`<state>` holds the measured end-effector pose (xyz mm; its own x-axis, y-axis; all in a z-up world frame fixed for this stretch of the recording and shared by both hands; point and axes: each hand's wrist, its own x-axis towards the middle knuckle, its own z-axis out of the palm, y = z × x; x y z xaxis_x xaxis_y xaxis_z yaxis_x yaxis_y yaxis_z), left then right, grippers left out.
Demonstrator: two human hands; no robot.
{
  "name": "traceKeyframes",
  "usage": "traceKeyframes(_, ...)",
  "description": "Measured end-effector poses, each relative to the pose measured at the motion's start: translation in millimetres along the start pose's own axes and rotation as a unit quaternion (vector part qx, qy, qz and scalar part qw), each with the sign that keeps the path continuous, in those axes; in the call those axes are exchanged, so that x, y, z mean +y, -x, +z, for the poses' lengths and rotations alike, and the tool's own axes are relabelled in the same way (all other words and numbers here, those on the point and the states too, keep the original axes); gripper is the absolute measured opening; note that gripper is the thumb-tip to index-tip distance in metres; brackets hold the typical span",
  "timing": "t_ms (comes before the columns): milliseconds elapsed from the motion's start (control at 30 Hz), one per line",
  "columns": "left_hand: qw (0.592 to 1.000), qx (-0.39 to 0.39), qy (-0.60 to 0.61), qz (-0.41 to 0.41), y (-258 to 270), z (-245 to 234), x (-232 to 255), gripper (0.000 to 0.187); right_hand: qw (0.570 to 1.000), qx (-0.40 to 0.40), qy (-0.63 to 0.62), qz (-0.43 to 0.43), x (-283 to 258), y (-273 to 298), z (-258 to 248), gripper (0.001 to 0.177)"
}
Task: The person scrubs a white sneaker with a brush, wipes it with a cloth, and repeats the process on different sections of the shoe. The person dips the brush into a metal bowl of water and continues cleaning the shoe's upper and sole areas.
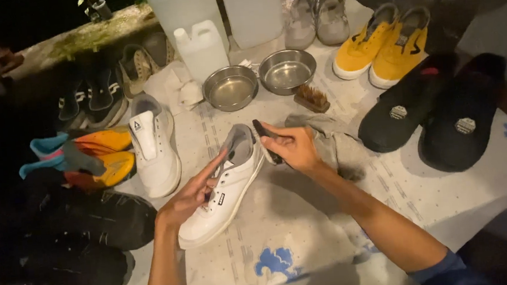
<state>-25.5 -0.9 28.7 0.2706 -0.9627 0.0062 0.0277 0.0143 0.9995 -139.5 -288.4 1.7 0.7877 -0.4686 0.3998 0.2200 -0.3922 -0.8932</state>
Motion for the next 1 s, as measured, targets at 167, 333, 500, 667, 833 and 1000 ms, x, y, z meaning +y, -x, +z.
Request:
traceKeyframes(167, 1.000, -0.009, 0.012, 0.020, -2.1, 3.1, 4.4, 0.119, 0.997, -0.007, 0.044, 0.063, -2.0, 1.3, -2.4, 0.038)
traceKeyframes(333, 1.000, -0.002, 0.020, 0.021, 1.4, 9.8, 11.2, 0.112, 0.996, 0.006, -0.021, 0.084, -0.5, 3.0, 11.4, 0.038)
traceKeyframes(500, 1.000, -0.007, 0.012, 0.010, -2.4, -15.3, -24.1, 0.116, 0.985, -0.004, 0.060, 0.163, -5.2, 1.7, 4.3, 0.038)
traceKeyframes(667, 1.000, 0.005, 0.013, -0.003, -1.8, -12.4, -21.3, 0.114, 0.989, -0.012, 0.041, 0.143, 6.3, 0.4, 5.7, 0.034)
traceKeyframes(833, 1.000, 0.009, 0.011, -0.014, -3.4, -7.1, -10.0, 0.120, 0.983, -0.012, -0.025, 0.184, -52.8, -2.2, 0.6, 0.028)
traceKeyframes(1000, 1.000, 0.013, 0.011, -0.014, -0.2, -31.2, -50.9, 0.118, 0.968, -0.069, 0.095, 0.220, -21.0, -8.8, -7.6, 0.041)
